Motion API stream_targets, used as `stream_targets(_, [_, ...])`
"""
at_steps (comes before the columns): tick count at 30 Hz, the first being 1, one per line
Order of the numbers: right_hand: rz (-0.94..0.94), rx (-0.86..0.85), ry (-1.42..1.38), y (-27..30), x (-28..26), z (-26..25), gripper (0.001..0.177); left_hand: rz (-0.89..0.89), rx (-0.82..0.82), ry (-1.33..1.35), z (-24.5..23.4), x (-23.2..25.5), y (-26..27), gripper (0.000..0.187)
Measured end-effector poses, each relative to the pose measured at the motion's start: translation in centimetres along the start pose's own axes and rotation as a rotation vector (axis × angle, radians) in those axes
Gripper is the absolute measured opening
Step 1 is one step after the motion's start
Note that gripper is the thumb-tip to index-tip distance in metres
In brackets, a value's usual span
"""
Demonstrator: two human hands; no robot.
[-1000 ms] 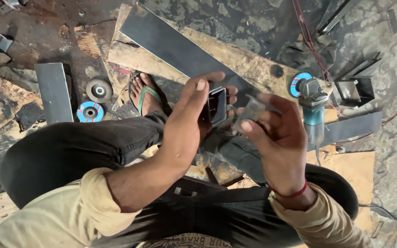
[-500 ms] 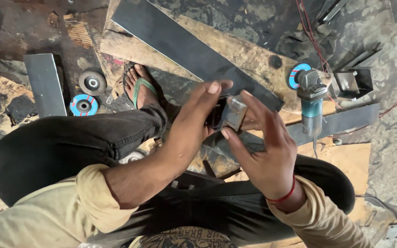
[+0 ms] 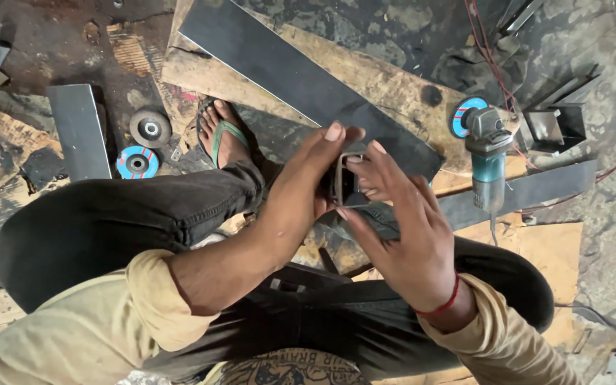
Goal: The person sits on the floor and repeatedly handles two small hollow metal pieces, rotating them in both hands to view different sides and edges. The person aligns the pieces together and apart multiple times, inspecting the fit and surfaces without using any tools.
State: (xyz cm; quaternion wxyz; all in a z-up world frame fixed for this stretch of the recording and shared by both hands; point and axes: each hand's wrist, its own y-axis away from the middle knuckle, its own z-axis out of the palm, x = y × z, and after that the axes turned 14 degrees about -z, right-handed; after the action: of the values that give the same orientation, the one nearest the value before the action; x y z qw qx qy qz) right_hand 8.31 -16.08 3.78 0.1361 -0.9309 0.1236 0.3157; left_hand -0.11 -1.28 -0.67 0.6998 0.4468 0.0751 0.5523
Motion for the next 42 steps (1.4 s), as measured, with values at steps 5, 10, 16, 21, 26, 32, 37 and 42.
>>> stream_targets(5, [-0.036,0.049,0.115,-1.6,-0.7,-1.0,0.076,0.037,-0.097,0.081,0.2,0.2,0.1,0.059])
stream_targets(10, [-0.157,0.077,0.094,-0.9,0.4,-0.7,0.072,0.001,-0.161,0.025,0.3,0.2,0.1,0.061])
stream_targets(16, [-0.127,0.095,0.055,-0.7,0.6,-0.8,0.074,0.059,-0.190,-0.119,0.3,0.4,0.8,0.070])
stream_targets(21, [-0.106,0.087,0.033,-0.9,0.6,-1.0,0.074,0.035,-0.130,-0.176,0.6,1.0,1.2,0.069])
stream_targets(26, [-0.114,0.052,-0.009,-1.2,1.4,-1.4,0.078,0.030,-0.131,-0.114,0.3,0.5,0.7,0.068])
stream_targets(32, [0.068,0.402,-0.666,0.7,3.0,-0.7,0.061,0.159,-0.161,-0.010,0.1,1.4,1.2,0.056])
stream_targets(37, [-0.206,-0.115,0.181,5.9,10.1,7.5,0.030,0.518,-0.295,0.055,-1.9,-0.9,0.9,0.033])
stream_targets(42, [-0.141,-0.629,0.033,9.1,13.3,17.5,0.016,0.604,-0.220,0.000,-0.6,-2.7,0.2,0.039])
